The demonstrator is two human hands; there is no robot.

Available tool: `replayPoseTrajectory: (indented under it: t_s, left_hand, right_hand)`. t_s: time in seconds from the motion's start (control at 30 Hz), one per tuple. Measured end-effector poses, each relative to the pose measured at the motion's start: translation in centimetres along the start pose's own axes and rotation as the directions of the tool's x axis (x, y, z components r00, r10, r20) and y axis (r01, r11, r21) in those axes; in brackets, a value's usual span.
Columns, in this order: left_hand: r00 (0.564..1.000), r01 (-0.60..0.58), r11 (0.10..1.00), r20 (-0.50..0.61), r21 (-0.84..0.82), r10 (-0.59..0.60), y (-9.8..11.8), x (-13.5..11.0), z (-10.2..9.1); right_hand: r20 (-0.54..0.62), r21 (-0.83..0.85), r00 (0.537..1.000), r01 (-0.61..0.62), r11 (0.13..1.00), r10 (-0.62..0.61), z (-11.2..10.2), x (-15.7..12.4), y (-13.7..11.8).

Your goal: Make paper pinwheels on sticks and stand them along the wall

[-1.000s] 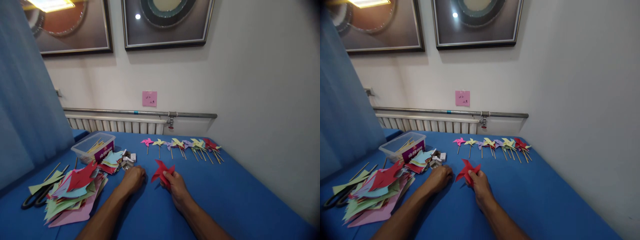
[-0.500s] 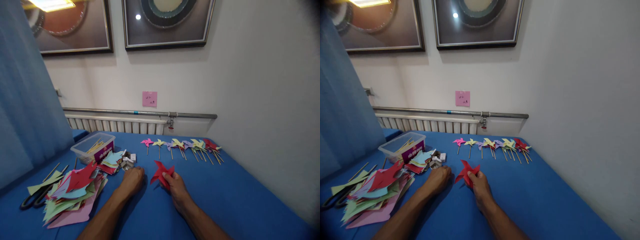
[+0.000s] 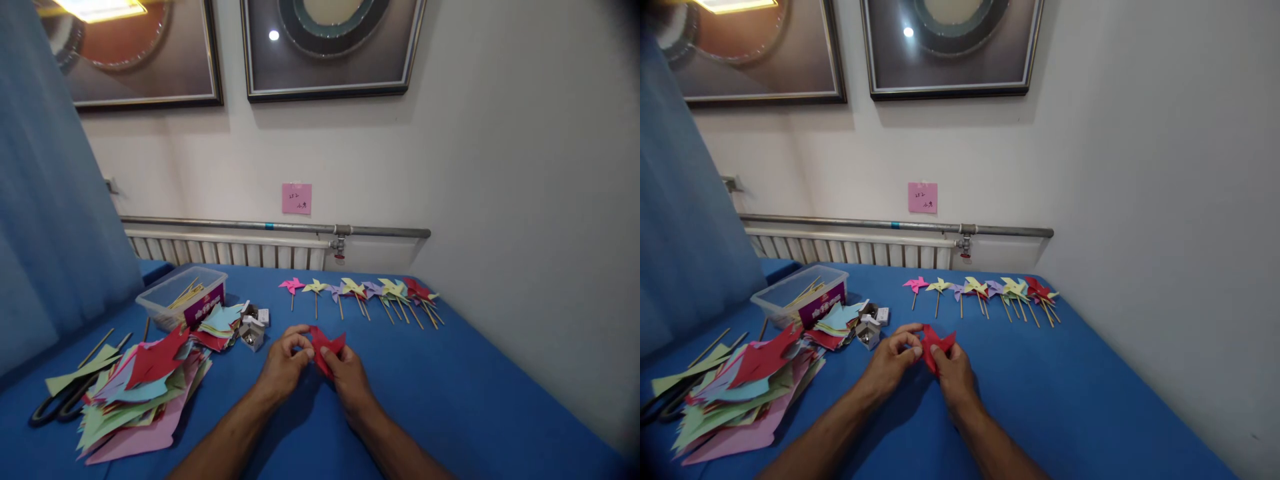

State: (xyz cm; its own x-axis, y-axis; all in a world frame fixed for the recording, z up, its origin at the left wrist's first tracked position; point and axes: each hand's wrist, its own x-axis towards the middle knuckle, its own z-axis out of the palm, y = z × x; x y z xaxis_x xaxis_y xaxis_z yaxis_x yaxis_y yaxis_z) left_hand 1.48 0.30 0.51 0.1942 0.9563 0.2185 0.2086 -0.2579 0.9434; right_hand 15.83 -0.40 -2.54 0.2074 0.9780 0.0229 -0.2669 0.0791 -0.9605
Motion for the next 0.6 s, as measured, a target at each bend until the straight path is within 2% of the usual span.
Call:
replayPoseTrajectory:
  t_s: [0.2, 0.27, 0.4, 0.6]
  left_hand:
    - [0.984, 0.042, 0.998, -0.173, 0.056, -0.032, 0.4, 0.0, -0.1]
    - [0.988, 0.053, 0.999, -0.143, -0.011, -0.054, 0.7, 0.1, -0.4]
    - [0.994, 0.102, 0.988, -0.013, -0.117, -0.104, 1.0, 0.0, -0.3]
    - [0.999, 0.035, 0.993, 0.029, -0.109, -0.032, 0.4, 0.1, 0.1]
  right_hand:
    - [-0.039, 0.024, 0.999, -0.005, 1.0, 0.006, -0.3, 0.4, 0.4]
    - [-0.04, 0.038, 0.999, -0.015, 0.999, 0.016, -0.4, 0.5, 0.4]
    - [0.023, 0.019, 1.0, 0.01, 1.0, -0.01, -0.2, 0.1, 0.1]
    - [0.064, 0.012, 0.998, 0.013, 1.0, -0.014, 0.3, -0.7, -0.3]
